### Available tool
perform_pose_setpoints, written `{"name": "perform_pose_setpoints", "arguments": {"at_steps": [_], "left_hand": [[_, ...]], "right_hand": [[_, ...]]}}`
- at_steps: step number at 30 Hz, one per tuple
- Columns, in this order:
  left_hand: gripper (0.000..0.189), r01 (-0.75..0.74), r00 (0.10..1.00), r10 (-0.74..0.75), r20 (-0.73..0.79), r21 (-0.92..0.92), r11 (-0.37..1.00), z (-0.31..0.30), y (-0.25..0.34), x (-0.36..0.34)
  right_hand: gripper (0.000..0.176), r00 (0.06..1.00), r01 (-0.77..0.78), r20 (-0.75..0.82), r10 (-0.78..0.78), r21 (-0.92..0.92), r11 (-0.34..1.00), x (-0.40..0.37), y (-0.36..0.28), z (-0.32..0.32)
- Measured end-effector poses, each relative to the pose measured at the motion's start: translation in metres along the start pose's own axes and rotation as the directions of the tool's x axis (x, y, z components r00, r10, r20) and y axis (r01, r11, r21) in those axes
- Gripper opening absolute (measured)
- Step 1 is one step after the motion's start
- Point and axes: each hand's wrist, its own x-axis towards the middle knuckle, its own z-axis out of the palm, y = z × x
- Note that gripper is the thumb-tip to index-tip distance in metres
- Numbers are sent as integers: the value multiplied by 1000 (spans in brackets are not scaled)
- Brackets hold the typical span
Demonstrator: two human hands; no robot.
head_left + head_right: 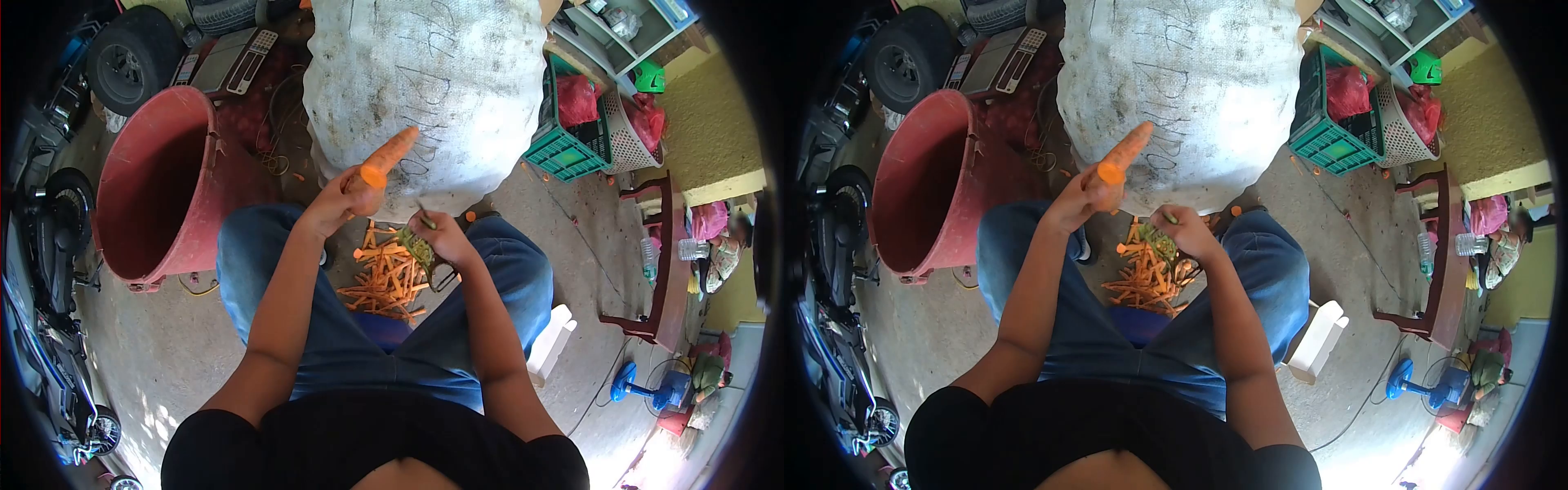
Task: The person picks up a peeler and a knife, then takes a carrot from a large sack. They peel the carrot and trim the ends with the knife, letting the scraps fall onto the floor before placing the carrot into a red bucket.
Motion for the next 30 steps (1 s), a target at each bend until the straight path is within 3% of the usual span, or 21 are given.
{"name": "perform_pose_setpoints", "arguments": {"at_steps": [1,3,4,5,7,9,10,11,12,13,14,15,16,17,19,20,25,29,30], "left_hand": [[56,-1,1000,1,0,0,1000,4,3,-1],[51,204,978,-204,42,-399,894,18,9,-2],[51,202,978,-202,42,-399,894,23,6,-2],[51,278,958,-282,52,-406,870,26,2,-2],[51,353,930,-362,60,-412,840,30,-15,0],[46,508,856,-431,285,-615,603,30,-43,7],[45,515,825,-548,138,-583,628,46,-38,3],[45,516,824,-550,139,-584,627,54,-44,2],[46,532,800,-596,70,-544,649,59,-50,2],[46,550,771,-637,-2,-502,668,60,-57,2],[47,579,795,-598,98,-413,703,55,-65,2],[47,581,794,-600,98,-412,702,53,-71,4],[46,563,801,-592,90,-447,695,57,-69,4],[44,545,808,-584,82,-481,686,59,-67,4],[42,545,808,-577,121,-526,653,53,-69,10],[39,541,810,-565,157,-571,618,50,-69,11],[33,532,803,-574,163,-630,566,59,-53,5],[32,535,789,-601,130,-626,567,57,-61,5],[32,535,789,-600,130,-626,568,57,-62,5]], "right_hand": [[25,1000,0,0,0,0,1000,0,1,-2],[25,956,-54,-257,139,313,948,2,1,-6],[25,919,-41,-362,159,314,949,2,-7,-9],[25,919,-41,-360,159,314,949,6,-5,-9],[25,760,175,-603,243,550,817,15,3,-8],[24,722,252,-641,260,594,764,20,0,-6],[23,699,276,-664,267,594,756,20,-3,-4],[23,675,299,-685,274,593,748,20,-5,-3],[23,724,251,-632,277,616,747,18,-6,0],[23,723,251,-632,279,616,746,18,-5,3],[24,723,152,-660,206,443,884,18,-4,7],[24,730,50,-671,129,241,969,19,-4,11],[26,716,59,-696,52,134,989,17,-9,13],[26,715,58,-697,54,137,989,18,-7,12],[29,691,160,-696,194,409,898,22,-3,7],[29,687,165,-697,205,424,891,22,-3,5],[28,675,169,-719,162,365,915,18,-13,19],[30,705,173,-708,38,224,959,16,-14,23],[30,674,145,-739,-6,125,981,15,-16,25]]}}
